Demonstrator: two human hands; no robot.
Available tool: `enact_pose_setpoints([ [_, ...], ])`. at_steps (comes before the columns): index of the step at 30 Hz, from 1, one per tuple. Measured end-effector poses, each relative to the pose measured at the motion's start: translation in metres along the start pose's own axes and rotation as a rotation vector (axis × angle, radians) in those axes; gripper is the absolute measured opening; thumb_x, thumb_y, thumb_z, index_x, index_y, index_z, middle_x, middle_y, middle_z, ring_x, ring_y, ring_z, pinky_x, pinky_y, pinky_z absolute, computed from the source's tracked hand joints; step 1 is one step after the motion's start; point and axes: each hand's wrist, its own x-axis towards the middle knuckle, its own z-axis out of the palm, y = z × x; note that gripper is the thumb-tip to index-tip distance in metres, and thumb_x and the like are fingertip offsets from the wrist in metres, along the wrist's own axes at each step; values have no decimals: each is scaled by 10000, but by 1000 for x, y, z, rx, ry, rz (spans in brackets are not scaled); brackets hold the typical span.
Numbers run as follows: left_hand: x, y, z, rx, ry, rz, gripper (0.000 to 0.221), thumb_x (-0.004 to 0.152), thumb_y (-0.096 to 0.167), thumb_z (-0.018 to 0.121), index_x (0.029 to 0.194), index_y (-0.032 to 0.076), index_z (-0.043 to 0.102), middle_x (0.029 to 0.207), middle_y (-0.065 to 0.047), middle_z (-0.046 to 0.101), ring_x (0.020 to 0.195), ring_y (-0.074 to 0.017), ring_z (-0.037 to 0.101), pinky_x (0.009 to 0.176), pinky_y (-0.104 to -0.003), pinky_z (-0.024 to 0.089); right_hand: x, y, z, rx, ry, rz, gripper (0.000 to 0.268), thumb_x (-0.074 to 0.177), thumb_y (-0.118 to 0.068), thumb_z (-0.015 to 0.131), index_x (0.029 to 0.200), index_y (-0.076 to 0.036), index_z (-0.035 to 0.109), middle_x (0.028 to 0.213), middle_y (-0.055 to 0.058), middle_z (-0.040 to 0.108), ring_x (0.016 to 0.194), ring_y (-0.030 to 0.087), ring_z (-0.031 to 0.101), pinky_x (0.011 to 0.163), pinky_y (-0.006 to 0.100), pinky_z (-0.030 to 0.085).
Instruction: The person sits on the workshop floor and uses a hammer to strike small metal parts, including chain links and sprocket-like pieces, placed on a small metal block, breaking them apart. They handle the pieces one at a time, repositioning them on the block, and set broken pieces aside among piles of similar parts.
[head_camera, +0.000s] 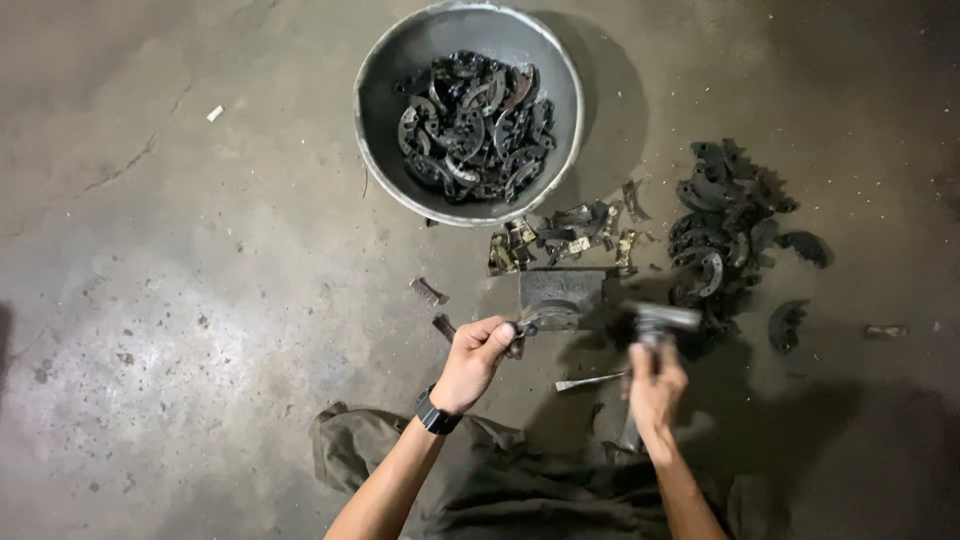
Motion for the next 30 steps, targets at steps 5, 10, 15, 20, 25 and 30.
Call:
enact_pose_setpoints([
  [5, 12, -13, -20, 148, 61, 7, 288, 1045, 256, 596, 971, -4, 696, 810, 12, 660, 764, -70, 573, 727, -269, 490, 10, 4, 16, 6, -188, 183, 306, 977, -192, 641, 1253, -61, 618, 610, 3, 544, 428, 124, 518, 360, 302, 410],
  [10, 53, 12, -24, 787, 62, 110, 289, 1044, 194, 660, 903, -54, 614, 708, -159, 492, 685, -228, 483, 634, -362, 452, 9, -15, 18, -77, -197, 129, 453, 946, -194, 639, 1394, -165, 583, 608, -2, 566, 417, 115, 508, 365, 289, 418],
  [15, 139, -36, 8, 1220, -497, 324, 115, 873, 99, 672, 837, -11, 668, 799, -213, 655, 806, -417, 652, 722, -488, 515, 7, -27, 1, -64, -108, 48, 448, 974, -231, 645, 1405, -110, 615, 696, 44, 625, 499, 144, 554, 424, 321, 441],
  [20, 206, -104, 63, 1639, -626, 130, 159, 941, 119, 591, 926, 44, 730, 928, -179, 717, 911, -361, 706, 780, -468, 563, 17, 14, -34, -266, 61, -427, 523, 1014, -221, 688, 1426, 66, 545, 1151, 185, 726, 998, 232, 693, 867, 344, 534],
  [25, 191, -79, 75, 2003, -657, 220, 199, 955, 189, 586, 995, 85, 750, 1141, -151, 704, 1123, -317, 650, 933, -495, 510, 10, -4, -38, -231, -5, -27, 583, 972, -261, 677, 1459, 31, 545, 1027, 213, 736, 889, 285, 645, 807, 364, 540],
  [30, 135, -31, 39, 1785, -511, 305, 695, 809, 397, 724, 1399, 76, 544, 1467, -217, 496, 1333, -359, 473, 1097, -529, 377, 6, -20, -26, 15, -89, 116, 630, 955, -203, 656, 1557, -124, 484, 666, 29, 550, 497, 128, 513, 429, 299, 436],
])
